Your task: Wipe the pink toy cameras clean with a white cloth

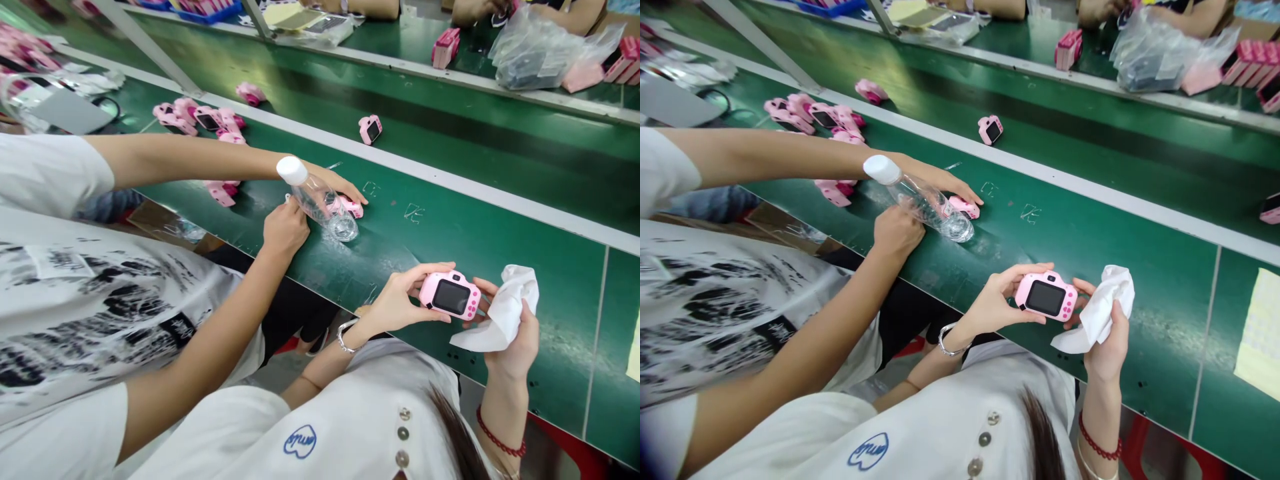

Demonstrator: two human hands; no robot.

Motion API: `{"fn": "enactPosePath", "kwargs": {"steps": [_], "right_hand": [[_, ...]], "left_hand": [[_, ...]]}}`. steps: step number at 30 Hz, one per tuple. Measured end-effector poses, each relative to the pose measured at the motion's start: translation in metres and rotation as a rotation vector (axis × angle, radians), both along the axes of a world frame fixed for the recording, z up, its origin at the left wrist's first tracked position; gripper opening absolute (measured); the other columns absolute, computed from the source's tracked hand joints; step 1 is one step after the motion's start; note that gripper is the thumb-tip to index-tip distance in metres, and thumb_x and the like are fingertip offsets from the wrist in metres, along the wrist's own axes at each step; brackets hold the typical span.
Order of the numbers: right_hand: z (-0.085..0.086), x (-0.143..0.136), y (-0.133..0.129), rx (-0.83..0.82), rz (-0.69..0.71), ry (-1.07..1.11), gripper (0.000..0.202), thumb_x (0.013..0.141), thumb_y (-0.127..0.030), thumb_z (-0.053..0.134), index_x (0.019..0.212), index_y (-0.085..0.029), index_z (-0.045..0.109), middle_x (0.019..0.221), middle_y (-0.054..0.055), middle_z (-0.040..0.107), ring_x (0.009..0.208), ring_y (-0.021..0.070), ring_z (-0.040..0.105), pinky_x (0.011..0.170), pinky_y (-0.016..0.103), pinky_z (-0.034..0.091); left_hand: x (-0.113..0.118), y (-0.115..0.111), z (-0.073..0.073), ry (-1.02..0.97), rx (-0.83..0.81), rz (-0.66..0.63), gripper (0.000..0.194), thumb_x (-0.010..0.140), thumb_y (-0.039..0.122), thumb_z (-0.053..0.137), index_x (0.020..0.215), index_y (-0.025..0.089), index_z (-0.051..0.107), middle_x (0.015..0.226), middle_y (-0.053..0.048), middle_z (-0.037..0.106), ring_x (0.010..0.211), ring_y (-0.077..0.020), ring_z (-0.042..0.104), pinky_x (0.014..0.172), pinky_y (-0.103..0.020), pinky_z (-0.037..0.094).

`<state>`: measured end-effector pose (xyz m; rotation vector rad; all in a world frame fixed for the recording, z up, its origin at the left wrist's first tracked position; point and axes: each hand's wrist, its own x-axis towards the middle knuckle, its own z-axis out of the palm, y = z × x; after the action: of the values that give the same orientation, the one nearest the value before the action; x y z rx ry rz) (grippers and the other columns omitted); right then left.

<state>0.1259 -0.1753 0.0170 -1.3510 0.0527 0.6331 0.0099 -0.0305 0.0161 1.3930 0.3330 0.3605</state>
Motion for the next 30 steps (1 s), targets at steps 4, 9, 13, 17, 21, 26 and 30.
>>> {"fn": "enactPosePath", "kwargs": {"steps": [4,9,13,17,21,26,30], "right_hand": [[-0.002,0.002,-0.001,0.009,0.015,-0.021,0.053,0.07,-0.066,0.063,0.094,-0.02,0.074,0.106,0.007,0.073,0.071,0.0192,0.064,0.044,0.025,0.043],[-0.013,0.003,0.0,-0.052,0.109,-0.047,0.047,0.075,-0.059,0.062,0.094,-0.019,0.075,0.095,0.006,0.074,0.076,0.0201,0.066,0.056,0.027,0.048],[-0.019,0.004,0.001,-0.103,0.121,0.013,0.045,0.071,-0.058,0.066,0.093,-0.02,0.076,0.096,0.005,0.074,0.083,0.021,0.066,0.063,0.029,0.05],[-0.015,0.005,0.0,-0.102,0.108,0.041,0.046,0.069,-0.059,0.068,0.092,-0.02,0.076,0.082,0.003,0.071,0.061,0.0161,0.059,0.049,0.026,0.044],[-0.009,0.007,0.0,-0.043,0.089,0.019,0.039,0.072,-0.053,0.064,0.089,-0.019,0.075,0.083,0.005,0.072,0.058,0.0152,0.058,0.044,0.025,0.043],[-0.002,0.011,0.002,0.048,0.113,0.012,0.036,0.07,-0.052,0.064,0.083,-0.019,0.073,0.092,0.008,0.075,0.054,0.0138,0.056,0.038,0.024,0.041],[-0.004,0.014,0.004,0.08,0.134,0.046,0.033,0.067,-0.053,0.069,0.067,-0.021,0.061,0.09,0.007,0.075,0.055,0.0144,0.059,0.037,0.023,0.043]], "left_hand": [[0.001,0.0,-0.001,-0.013,0.003,0.01,0.07,0.064,0.028,0.093,0.128,0.021,0.066,0.134,-0.01,0.069,0.112,-0.0211,0.071,0.094,-0.027,0.059],[0.001,-0.003,0.005,0.157,0.172,0.107,0.086,0.059,0.039,0.095,0.135,0.021,0.06,0.114,-0.007,0.077,0.073,-0.0128,0.068,0.059,-0.02,0.051],[0.002,-0.005,0.006,0.22,0.284,0.127,0.087,0.059,0.043,0.094,0.136,0.021,0.06,0.105,-0.005,0.079,0.058,-0.0091,0.057,0.051,-0.022,0.042],[0.003,-0.003,0.001,0.159,0.267,0.114,0.08,0.061,0.038,0.094,0.132,0.021,0.062,0.116,-0.006,0.077,0.079,-0.015,0.069,0.068,-0.024,0.053],[0.002,0.002,-0.003,0.075,0.201,0.077,0.073,0.061,0.033,0.095,0.127,0.022,0.066,0.125,-0.007,0.074,0.105,-0.0203,0.071,0.087,-0.026,0.056],[0.003,0.005,-0.004,0.04,0.136,0.041,0.072,0.062,0.034,0.095,0.128,0.023,0.067,0.128,-0.008,0.072,0.11,-0.0212,0.069,0.084,-0.025,0.057],[0.005,0.007,-0.004,0.052,0.1,0.043,0.075,0.06,0.035,0.096,0.127,0.022,0.067,0.125,-0.009,0.073,0.108,-0.0214,0.07,0.084,-0.025,0.056]]}}
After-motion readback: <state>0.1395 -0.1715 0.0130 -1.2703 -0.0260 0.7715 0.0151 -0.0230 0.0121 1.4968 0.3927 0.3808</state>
